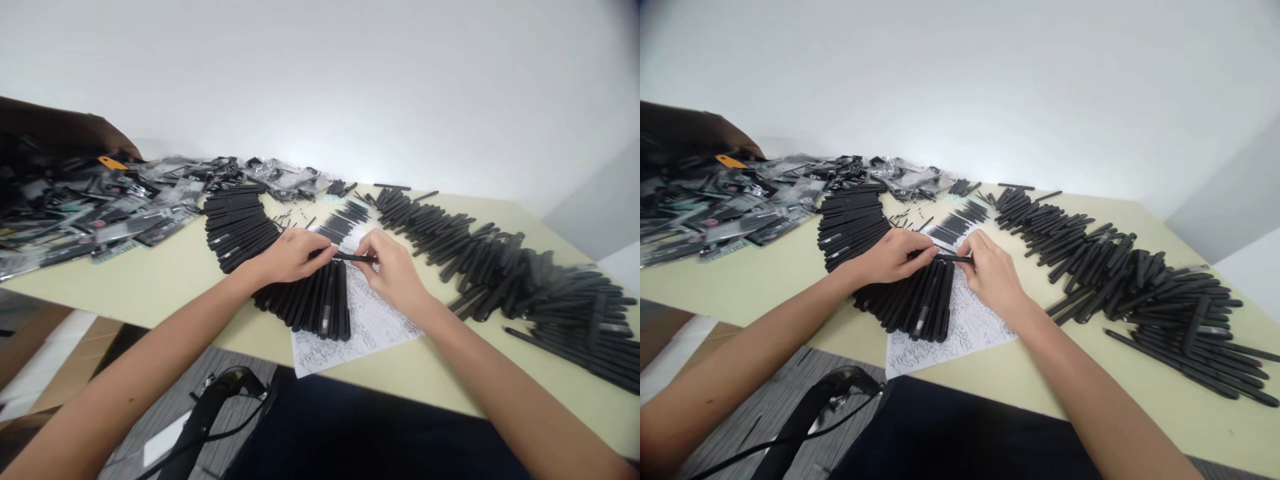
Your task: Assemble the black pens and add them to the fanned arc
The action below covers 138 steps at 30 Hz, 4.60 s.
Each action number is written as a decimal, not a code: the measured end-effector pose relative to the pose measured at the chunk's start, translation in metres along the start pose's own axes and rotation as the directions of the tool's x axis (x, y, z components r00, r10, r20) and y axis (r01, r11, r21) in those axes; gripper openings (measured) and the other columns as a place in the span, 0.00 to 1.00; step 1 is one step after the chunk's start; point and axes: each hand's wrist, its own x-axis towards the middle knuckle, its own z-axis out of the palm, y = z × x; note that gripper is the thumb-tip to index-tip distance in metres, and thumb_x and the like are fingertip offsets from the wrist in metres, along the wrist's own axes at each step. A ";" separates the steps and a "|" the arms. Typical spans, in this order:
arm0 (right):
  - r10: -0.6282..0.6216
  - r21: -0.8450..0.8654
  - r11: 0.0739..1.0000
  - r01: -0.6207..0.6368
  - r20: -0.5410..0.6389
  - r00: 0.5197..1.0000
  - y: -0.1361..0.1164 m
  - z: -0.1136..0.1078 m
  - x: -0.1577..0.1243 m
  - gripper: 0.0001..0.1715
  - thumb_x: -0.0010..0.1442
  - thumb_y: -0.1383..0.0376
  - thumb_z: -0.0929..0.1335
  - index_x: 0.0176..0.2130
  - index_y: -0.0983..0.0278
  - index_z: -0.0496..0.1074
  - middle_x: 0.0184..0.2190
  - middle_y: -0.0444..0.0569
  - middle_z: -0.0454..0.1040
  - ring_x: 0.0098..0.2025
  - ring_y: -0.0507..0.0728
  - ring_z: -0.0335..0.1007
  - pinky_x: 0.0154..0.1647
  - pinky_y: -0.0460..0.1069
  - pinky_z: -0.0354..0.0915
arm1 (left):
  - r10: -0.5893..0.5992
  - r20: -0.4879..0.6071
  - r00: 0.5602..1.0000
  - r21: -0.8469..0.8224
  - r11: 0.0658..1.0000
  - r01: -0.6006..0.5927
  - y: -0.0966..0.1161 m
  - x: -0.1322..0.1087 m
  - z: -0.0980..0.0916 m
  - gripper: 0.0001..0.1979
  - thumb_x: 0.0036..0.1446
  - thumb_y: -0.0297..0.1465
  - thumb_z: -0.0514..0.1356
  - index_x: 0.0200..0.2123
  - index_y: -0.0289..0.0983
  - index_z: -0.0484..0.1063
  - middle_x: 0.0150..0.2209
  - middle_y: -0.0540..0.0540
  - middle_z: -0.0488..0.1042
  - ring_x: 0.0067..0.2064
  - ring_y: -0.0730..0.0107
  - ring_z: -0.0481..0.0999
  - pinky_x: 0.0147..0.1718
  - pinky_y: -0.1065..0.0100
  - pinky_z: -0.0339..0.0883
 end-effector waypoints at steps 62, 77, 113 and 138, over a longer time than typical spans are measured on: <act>0.093 -0.163 0.982 -0.095 -0.020 0.996 0.009 -0.008 0.002 0.11 0.70 0.61 0.64 0.36 0.62 0.73 0.35 0.48 0.78 0.36 0.57 0.71 0.37 0.50 0.58 | -0.128 -0.176 0.976 -0.072 0.991 0.117 -0.023 -0.001 0.002 0.12 0.67 0.38 0.60 0.38 0.38 0.79 0.39 0.45 0.81 0.40 0.67 0.78 0.41 0.69 0.66; 0.272 -0.289 0.923 -0.253 0.028 0.962 0.010 -0.015 0.004 0.13 0.67 0.57 0.68 0.35 0.60 0.79 0.22 0.45 0.74 0.28 0.56 0.69 0.31 0.49 0.54 | -0.251 -0.077 0.965 0.044 0.966 0.254 -0.038 -0.004 0.002 0.13 0.68 0.40 0.56 0.42 0.41 0.78 0.44 0.47 0.81 0.46 0.63 0.79 0.45 0.66 0.66; 0.245 -0.280 0.945 -0.168 0.266 0.932 0.027 -0.018 0.002 0.04 0.62 0.65 0.69 0.36 0.60 0.76 0.27 0.43 0.77 0.30 0.54 0.71 0.31 0.48 0.57 | -0.239 0.038 0.970 0.108 0.966 0.234 -0.020 -0.005 -0.005 0.13 0.62 0.42 0.59 0.39 0.41 0.78 0.41 0.49 0.81 0.44 0.63 0.78 0.47 0.64 0.65; 0.290 -0.412 0.889 -0.197 0.175 0.941 0.023 0.002 0.005 0.08 0.67 0.64 0.67 0.41 0.58 0.78 0.34 0.48 0.80 0.38 0.59 0.75 0.38 0.50 0.59 | -0.124 0.083 0.989 -0.022 0.992 0.126 -0.016 -0.006 -0.009 0.15 0.56 0.30 0.55 0.46 0.40 0.75 0.45 0.48 0.80 0.46 0.63 0.77 0.47 0.65 0.66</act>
